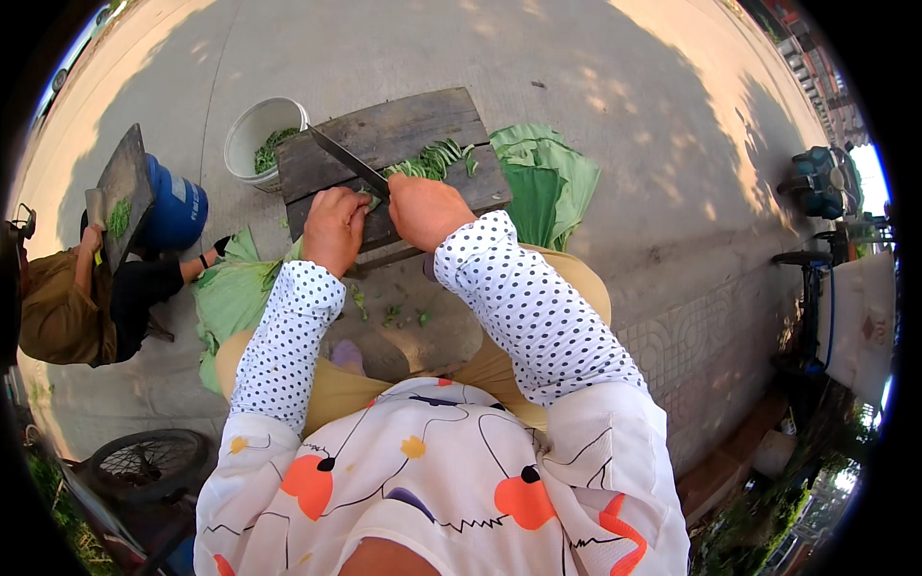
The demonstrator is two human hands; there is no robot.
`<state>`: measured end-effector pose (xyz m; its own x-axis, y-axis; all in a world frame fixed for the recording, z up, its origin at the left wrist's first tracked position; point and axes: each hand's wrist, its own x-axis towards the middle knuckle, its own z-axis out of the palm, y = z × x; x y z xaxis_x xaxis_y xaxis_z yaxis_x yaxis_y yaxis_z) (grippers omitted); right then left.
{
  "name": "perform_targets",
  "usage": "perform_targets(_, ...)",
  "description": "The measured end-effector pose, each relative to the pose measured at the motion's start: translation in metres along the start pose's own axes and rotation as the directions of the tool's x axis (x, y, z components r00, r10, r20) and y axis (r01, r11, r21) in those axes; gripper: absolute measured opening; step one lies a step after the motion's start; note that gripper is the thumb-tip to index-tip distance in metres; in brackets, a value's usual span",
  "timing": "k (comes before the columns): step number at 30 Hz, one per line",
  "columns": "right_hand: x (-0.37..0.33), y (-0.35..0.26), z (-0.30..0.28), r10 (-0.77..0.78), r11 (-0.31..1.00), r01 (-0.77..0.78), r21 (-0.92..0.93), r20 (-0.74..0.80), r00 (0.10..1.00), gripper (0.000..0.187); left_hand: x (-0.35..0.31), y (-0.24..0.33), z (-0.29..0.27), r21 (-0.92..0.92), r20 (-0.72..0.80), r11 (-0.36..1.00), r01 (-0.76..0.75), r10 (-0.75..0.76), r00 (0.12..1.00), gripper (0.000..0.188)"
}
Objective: The person rolls up several green leaves and chops them into thin strips using a large knife on a wooden board.
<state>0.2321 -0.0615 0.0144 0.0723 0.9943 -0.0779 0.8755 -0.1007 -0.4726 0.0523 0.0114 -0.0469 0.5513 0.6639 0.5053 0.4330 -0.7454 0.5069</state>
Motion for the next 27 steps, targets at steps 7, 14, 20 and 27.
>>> perform_targets(7,-0.044,0.007,-0.027,-0.082,0.980,0.105,-0.171,0.138,0.987,0.014,-0.003,-0.001,0.001,-0.003,0.006,0.999,0.040,-0.040,0.999,0.013)
perform_targets(14,-0.021,-0.001,0.001,-0.120,0.972,0.136,-0.191,0.093,0.988,0.015,-0.004,0.000,0.001,-0.006,-0.007,1.000,0.011,-0.011,1.000,0.013)
perform_targets(20,0.009,-0.006,0.019,0.006,1.000,-0.007,-0.030,-0.047,0.999,0.016,-0.002,0.009,-0.004,0.094,-0.043,0.995,-0.038,0.042,0.998,0.016)
perform_targets(27,-0.019,-0.014,-0.012,0.015,0.999,-0.012,-0.045,0.055,0.998,0.015,-0.004,-0.006,-0.001,0.029,-0.019,1.000,0.006,-0.006,1.000,0.016)
